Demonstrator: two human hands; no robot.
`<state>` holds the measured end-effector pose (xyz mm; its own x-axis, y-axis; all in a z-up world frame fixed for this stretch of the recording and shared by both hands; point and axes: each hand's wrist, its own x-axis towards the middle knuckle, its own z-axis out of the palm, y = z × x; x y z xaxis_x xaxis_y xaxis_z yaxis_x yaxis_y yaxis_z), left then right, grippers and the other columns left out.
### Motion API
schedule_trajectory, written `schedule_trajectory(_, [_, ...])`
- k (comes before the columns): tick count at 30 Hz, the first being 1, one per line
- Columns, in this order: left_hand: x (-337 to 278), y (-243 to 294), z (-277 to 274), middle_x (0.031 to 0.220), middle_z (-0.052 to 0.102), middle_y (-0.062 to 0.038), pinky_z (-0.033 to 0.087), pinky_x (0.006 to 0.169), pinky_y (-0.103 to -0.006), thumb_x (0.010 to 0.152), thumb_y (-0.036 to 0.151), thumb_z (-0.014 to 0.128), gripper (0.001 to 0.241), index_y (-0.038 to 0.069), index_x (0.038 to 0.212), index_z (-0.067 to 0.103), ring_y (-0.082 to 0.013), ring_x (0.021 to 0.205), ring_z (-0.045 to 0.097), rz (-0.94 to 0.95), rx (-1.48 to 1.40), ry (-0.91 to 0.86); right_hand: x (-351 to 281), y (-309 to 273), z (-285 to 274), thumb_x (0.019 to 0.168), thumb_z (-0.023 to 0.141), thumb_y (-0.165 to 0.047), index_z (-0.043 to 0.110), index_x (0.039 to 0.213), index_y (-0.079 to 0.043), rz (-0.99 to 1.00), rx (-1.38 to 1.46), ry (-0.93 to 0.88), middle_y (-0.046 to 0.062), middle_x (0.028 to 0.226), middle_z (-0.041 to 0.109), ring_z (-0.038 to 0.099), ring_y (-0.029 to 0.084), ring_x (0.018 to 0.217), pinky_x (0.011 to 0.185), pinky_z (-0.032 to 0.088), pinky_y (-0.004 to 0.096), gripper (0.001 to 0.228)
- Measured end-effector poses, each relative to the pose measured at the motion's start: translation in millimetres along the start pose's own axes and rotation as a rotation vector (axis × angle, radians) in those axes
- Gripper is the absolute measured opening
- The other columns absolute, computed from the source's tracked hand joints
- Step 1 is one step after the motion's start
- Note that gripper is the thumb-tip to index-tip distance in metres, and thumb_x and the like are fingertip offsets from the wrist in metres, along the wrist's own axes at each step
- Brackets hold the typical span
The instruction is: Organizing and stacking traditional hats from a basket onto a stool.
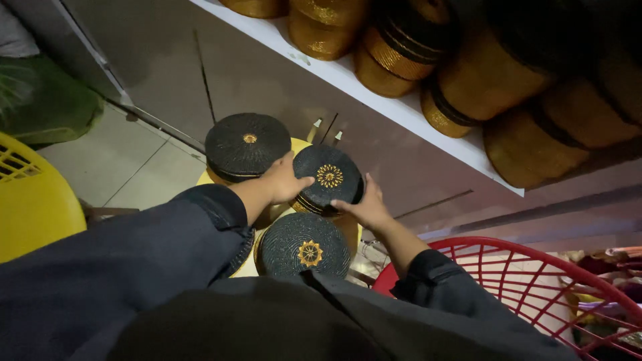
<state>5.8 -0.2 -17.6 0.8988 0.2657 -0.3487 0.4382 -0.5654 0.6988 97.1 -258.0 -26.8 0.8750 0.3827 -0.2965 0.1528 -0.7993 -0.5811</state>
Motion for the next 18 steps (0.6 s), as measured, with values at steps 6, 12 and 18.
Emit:
schedule_trajectory(6, [9,-2,-2,0.143,0.054,-0.029,0.044,0.112,-0.0437,0.084,0.048,0.076,0.107,-0.004,0.158,0.018,-0.0408,0.132,0.055,-0.053,-0.056,-0.005,-10,-41,-20,0.071,0.082,-0.041,0.025,0.159,-0.018,0.385,0.517,-0.184,0.013,0.149,0.05,0.056,0.035,0.13,0.096,0.053,0.063,0.107])
schedule_trajectory(12, [52,-39,35,0.136,0.065,-0.024,0.05,0.109,-0.0413,0.075,0.047,0.078,0.098,-0.005,0.148,0.038,-0.0352,0.127,0.065,0.054,-0.367,-0.059,-12,-30,-26,0.081,0.076,-0.041,0.033,0.155,-0.016,0.406,0.697,-0.313,0.016,0.146,0.057,0.06,0.035,0.126,0.093,0.054,0.057,0.089])
schedule_trajectory(18, [17,1,6,0.141,0.052,-0.024,0.045,0.109,-0.0414,0.086,0.038,0.083,0.096,-0.004,0.152,0.026,-0.0357,0.128,0.056,-0.123,-0.106,-0.035,-12,-18,-19,0.083,0.074,-0.04,0.042,0.152,-0.019,0.433,0.688,-0.314,0.01,0.149,0.051,0.05,0.034,0.13,0.097,0.052,0.057,0.08])
